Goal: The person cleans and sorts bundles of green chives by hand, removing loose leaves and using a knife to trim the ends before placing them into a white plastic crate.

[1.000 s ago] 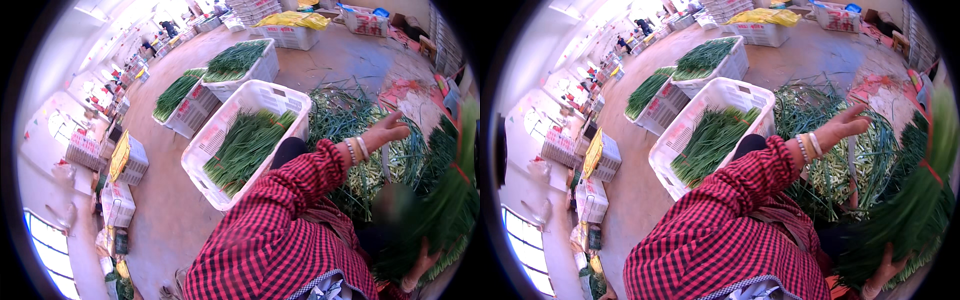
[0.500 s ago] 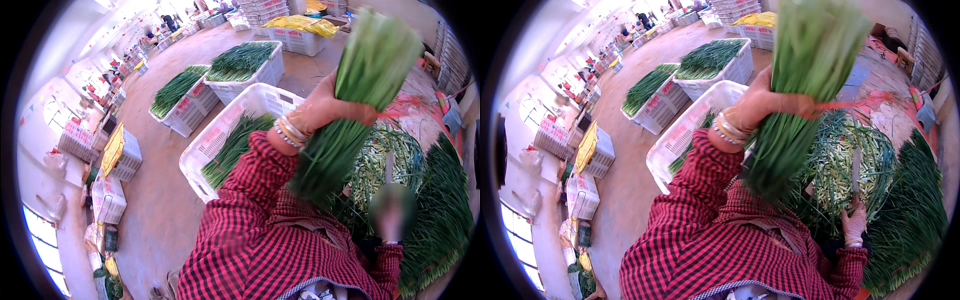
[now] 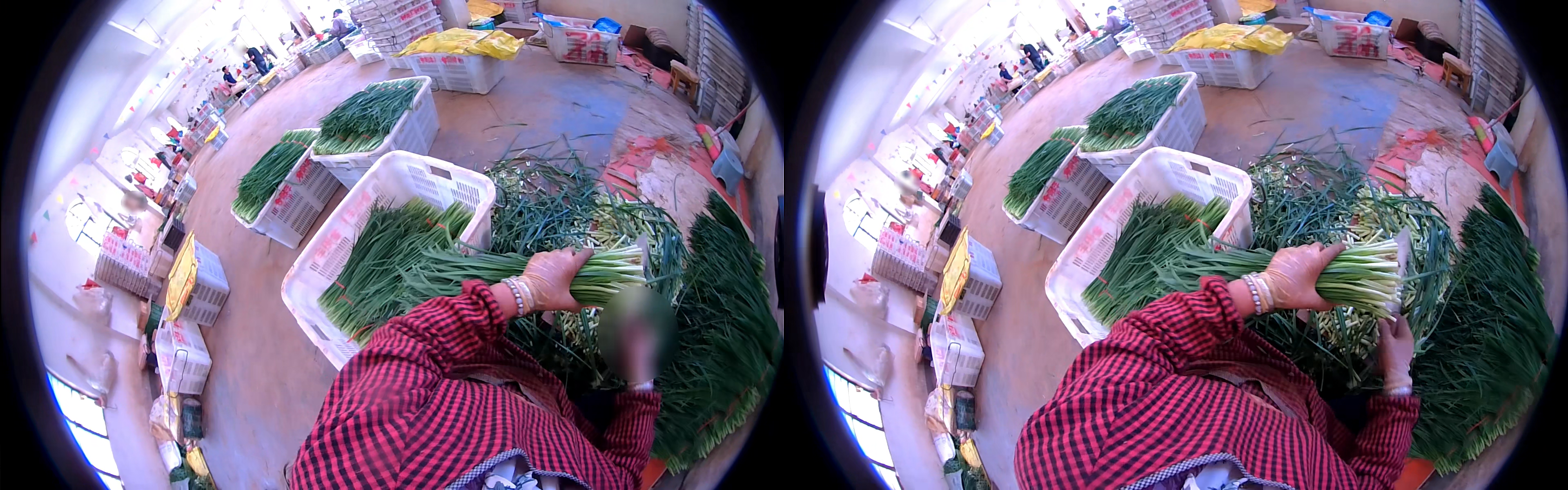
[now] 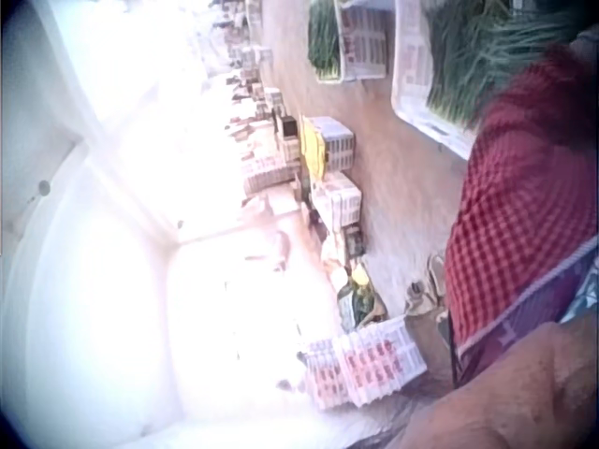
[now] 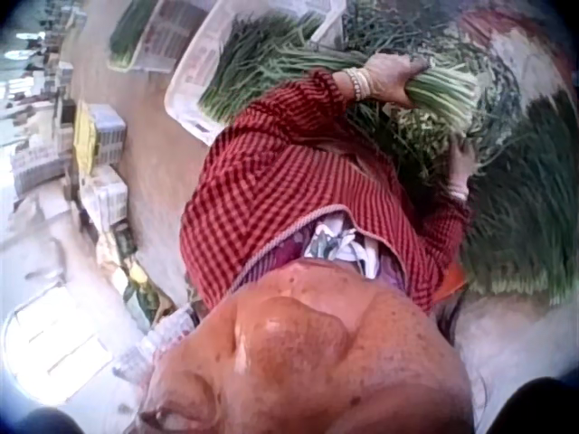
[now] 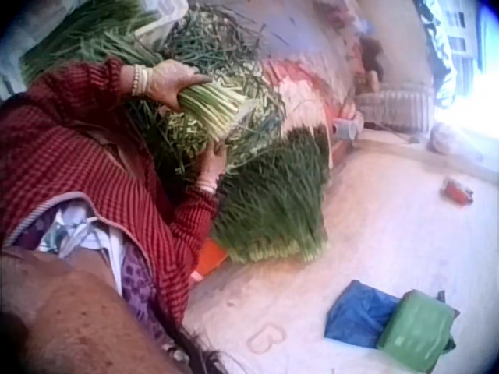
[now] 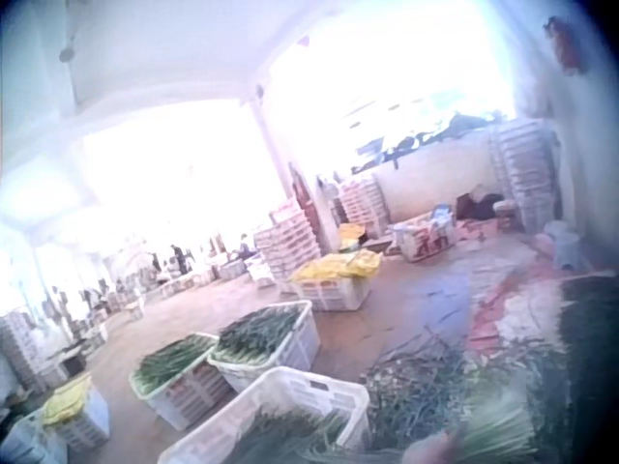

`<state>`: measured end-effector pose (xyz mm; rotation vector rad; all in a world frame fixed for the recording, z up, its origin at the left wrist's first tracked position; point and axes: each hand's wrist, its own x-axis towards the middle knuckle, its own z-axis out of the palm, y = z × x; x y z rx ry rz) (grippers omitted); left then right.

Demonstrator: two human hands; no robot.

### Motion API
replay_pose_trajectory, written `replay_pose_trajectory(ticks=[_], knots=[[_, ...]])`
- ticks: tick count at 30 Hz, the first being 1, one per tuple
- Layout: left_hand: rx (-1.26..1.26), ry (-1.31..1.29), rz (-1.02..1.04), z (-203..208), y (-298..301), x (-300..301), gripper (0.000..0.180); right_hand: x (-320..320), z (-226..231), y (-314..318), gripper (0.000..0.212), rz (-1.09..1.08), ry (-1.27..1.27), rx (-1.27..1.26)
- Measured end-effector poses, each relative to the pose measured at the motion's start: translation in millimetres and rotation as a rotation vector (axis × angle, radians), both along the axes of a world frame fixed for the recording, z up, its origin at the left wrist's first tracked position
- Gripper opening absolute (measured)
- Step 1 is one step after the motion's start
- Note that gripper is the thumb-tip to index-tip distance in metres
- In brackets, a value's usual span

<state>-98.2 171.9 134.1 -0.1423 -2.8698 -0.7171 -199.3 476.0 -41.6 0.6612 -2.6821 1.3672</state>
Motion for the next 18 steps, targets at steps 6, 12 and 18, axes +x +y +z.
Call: replay_pose_trajectory(ticks=[6, 12, 18], knots=[[-0.064, -0.099, 0.067, -55.7, 17.8, -29.6, 0.085, 36.6, 40.6, 18.8, 0.017, -0.183, -0.585, -0.591], [-0.161, -0.31, -0.017, -94.9, 39.7, -63.1, 0.105, 58.0, 63.3, 26.3, 0.019, -0.306, -0.67, -0.448], [0.37, -0.19, 0.058, -104.0, -42.0, -54.7, 0.092, 76.9, 93.6, 8.7, 0.032, -0.31, -0.067, -0.248]])
